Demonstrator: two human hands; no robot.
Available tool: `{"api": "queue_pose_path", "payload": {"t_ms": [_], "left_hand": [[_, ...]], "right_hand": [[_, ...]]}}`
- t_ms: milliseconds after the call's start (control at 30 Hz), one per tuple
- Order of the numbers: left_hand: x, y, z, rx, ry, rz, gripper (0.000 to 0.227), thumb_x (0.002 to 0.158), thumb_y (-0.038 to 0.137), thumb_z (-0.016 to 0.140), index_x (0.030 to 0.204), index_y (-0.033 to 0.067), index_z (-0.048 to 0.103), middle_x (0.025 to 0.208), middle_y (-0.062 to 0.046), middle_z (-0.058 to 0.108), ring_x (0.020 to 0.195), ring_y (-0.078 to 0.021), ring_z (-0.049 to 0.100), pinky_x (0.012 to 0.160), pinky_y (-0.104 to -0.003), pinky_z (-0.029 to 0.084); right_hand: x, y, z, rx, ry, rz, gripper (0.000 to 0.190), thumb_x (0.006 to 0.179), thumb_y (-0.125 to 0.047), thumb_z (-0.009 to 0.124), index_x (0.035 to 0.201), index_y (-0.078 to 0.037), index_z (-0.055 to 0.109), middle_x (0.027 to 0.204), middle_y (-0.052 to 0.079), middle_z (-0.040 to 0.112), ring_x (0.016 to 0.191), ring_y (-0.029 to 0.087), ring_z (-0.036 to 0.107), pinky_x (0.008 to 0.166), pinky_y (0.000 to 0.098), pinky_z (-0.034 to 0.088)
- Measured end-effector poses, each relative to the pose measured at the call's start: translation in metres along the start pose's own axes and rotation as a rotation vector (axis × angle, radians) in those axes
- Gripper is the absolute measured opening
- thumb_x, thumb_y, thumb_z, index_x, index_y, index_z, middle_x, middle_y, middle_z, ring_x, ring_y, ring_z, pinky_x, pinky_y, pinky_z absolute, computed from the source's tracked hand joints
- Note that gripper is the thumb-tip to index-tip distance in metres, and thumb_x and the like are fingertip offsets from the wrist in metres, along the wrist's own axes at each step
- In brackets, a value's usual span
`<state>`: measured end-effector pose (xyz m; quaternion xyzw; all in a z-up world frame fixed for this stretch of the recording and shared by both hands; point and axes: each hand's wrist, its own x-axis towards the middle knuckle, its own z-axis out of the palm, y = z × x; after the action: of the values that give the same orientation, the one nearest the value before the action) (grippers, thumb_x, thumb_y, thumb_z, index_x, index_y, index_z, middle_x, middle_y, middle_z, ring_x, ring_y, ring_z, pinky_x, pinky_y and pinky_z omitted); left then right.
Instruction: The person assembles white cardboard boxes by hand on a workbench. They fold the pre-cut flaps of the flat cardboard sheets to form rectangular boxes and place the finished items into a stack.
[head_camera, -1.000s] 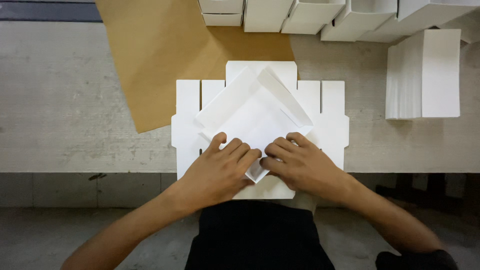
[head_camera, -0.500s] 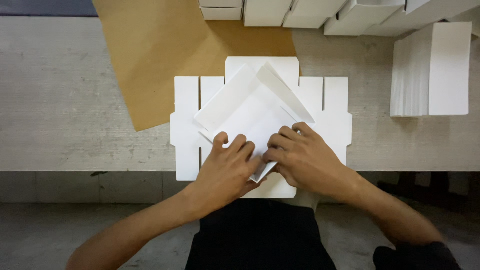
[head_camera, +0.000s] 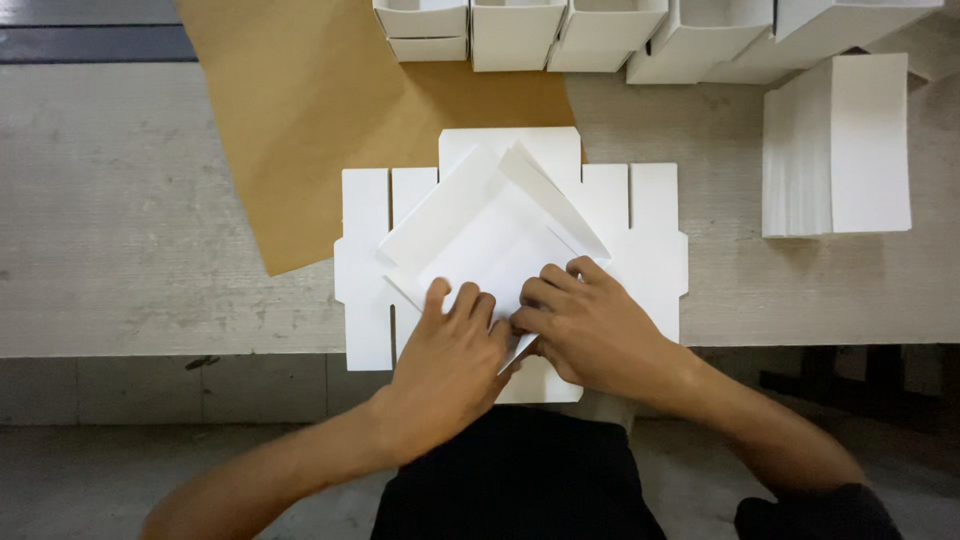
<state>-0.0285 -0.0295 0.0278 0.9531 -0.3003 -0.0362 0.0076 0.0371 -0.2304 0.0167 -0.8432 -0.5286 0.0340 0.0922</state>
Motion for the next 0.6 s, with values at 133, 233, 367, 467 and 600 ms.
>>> {"api": "queue_pose_path", "payload": {"t_ms": [133,233,367,467,600], "left_hand": [[-0.019,0.009,-0.002,0.112,0.29,-0.118,0.035,0.089,0.053,0.08,0.08,0.0229,0.066,0.094,0.0,0.059,0.093,-0.0209,0.055,0.095,-0.042,0.031],[-0.025,0.011,0.004,0.076,0.242,-0.126,0.032,0.083,0.05,0.085,0.083,0.0212,0.07,0.094,-0.002,0.06,0.095,-0.0234,0.055,0.096,-0.046,0.032],[-0.024,0.011,0.0,-0.019,0.23,-0.152,0.031,0.091,0.05,0.072,0.082,0.0205,0.075,0.106,-0.007,0.063,0.104,-0.0276,0.055,0.098,-0.05,0.03],[-0.027,0.01,0.003,0.001,0.262,-0.186,0.036,0.089,0.057,0.072,0.078,0.0226,0.075,0.117,-0.008,0.063,0.113,-0.0282,0.055,0.1,-0.049,0.029],[-0.029,-0.016,-0.011,0.106,0.24,-0.225,0.037,0.084,0.06,0.075,0.075,0.0238,0.075,0.141,-0.006,0.054,0.131,-0.028,0.045,0.105,-0.051,0.023]], "right_hand": [[-0.002,0.0,0.005,0.058,0.052,0.038,0.017,0.077,-0.016,0.075,0.092,-0.021,0.069,0.091,-0.001,0.061,0.088,0.024,0.059,0.078,0.0394,0.043],[-0.002,-0.002,0.004,0.043,0.02,0.036,0.017,0.077,-0.015,0.073,0.091,-0.02,0.067,0.092,0.0,0.062,0.088,0.023,0.058,0.078,0.0389,0.044],[-0.01,-0.003,-0.009,-0.153,0.089,0.098,0.034,0.073,-0.041,0.08,0.097,-0.021,0.068,0.119,0.01,0.054,0.117,0.03,0.047,0.103,0.0484,0.031],[-0.026,0.008,-0.016,-0.365,0.132,0.294,0.049,0.072,-0.07,0.079,0.094,-0.027,0.072,0.141,0.014,0.047,0.136,0.033,0.036,0.111,0.0513,0.02],[-0.052,-0.001,-0.003,-0.1,-0.027,0.453,0.033,0.093,-0.05,0.064,0.104,-0.02,0.07,0.109,0.011,0.065,0.105,0.029,0.063,0.107,0.0548,0.043]]}}
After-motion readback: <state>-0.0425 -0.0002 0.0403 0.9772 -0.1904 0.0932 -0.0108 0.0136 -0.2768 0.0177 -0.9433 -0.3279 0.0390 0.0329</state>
